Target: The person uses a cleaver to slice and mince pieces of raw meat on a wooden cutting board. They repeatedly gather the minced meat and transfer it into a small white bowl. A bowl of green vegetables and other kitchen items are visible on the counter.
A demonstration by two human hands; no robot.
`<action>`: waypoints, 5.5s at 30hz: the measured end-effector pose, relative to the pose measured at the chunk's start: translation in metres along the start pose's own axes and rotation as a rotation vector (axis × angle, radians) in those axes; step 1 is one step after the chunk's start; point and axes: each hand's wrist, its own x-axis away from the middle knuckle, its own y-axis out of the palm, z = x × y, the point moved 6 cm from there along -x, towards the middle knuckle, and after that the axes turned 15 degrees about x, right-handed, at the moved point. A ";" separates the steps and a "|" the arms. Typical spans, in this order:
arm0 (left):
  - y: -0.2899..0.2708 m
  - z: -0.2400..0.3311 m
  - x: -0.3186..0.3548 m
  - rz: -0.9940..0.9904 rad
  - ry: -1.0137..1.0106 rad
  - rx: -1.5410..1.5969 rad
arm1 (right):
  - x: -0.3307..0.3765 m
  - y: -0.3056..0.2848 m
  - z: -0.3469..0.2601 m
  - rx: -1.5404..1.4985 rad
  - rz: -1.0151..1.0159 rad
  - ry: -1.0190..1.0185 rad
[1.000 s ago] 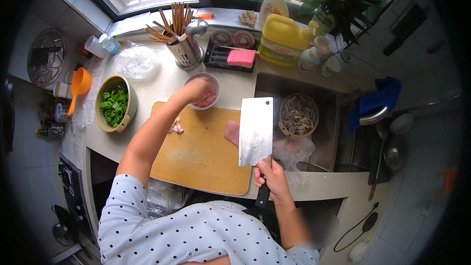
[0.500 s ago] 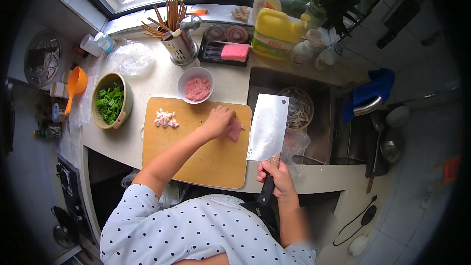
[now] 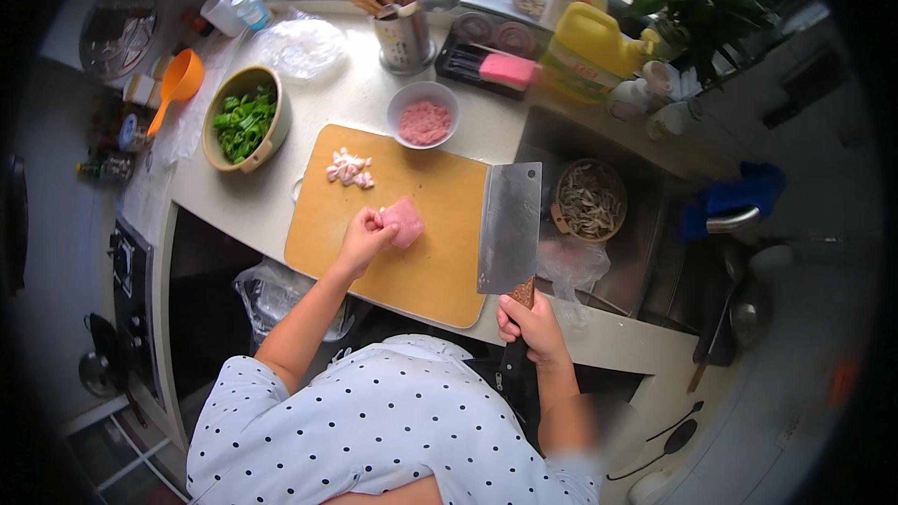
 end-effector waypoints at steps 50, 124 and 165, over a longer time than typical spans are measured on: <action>0.007 -0.007 0.049 -0.050 0.810 -0.913 | -0.075 0.089 0.015 1.495 0.079 -0.419; 0.012 0.010 0.073 -0.032 0.907 -0.754 | -0.077 0.077 0.000 1.373 0.152 -0.455; 0.012 0.003 0.076 -0.035 0.871 -0.793 | -0.049 0.092 0.014 1.610 0.059 -0.305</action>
